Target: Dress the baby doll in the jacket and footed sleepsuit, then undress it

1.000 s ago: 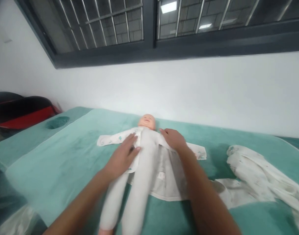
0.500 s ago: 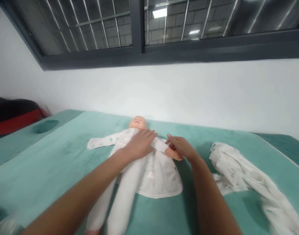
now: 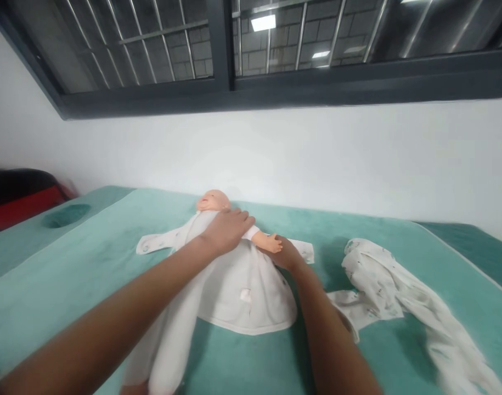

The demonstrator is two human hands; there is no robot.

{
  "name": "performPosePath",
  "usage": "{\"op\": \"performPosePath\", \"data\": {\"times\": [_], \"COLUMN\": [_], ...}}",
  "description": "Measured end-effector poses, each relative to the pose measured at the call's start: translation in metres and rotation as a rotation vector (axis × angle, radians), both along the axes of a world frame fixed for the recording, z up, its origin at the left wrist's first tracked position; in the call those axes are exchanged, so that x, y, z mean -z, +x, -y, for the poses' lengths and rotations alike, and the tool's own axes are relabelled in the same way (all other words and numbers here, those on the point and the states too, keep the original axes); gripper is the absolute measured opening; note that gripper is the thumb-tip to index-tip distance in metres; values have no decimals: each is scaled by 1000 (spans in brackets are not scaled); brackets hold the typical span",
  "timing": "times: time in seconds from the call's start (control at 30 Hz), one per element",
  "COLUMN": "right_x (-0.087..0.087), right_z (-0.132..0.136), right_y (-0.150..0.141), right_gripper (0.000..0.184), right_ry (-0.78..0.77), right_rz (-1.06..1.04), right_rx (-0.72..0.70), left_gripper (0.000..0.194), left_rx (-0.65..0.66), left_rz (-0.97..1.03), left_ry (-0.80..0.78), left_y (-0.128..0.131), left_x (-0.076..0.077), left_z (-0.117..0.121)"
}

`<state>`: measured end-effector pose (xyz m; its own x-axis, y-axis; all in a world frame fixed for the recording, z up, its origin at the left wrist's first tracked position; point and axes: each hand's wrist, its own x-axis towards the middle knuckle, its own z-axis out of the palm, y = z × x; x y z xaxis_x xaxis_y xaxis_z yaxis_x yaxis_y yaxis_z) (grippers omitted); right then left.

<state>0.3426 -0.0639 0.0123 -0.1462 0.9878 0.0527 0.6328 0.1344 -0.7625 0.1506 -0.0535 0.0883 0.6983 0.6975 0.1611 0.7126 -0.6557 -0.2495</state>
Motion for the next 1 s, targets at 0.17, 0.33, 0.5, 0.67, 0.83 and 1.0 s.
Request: {"op": "performPosePath", "data": {"times": [0.17, 0.33, 0.5, 0.67, 0.83, 1.0], "right_x": [-17, -36, -49, -56, -58, -57], "right_z": [6, 10, 18, 29, 47, 65], "right_y": [12, 11, -18, -47, -77, -97], "right_gripper": [37, 49, 50, 41, 44, 35], "right_ry": [-92, -167, -132, -151, -122, -182], "right_rz": [-287, -573, -745, -915, -799, -432], "right_rx": [19, 29, 11, -156, -348, -583], "left_gripper": [41, 29, 34, 22, 12, 10], "left_rx": [-175, -237, -231, -81, 68, -183], "left_rz": [-25, 71, 283, 496, 942, 912], "left_ry": [-55, -80, -129, -318, -410, -243], "left_y": [1, 11, 24, 8, -39, -78], "left_x": [-12, 6, 38, 30, 4, 11], "left_z": [-6, -9, -5, -14, -24, -22]}}
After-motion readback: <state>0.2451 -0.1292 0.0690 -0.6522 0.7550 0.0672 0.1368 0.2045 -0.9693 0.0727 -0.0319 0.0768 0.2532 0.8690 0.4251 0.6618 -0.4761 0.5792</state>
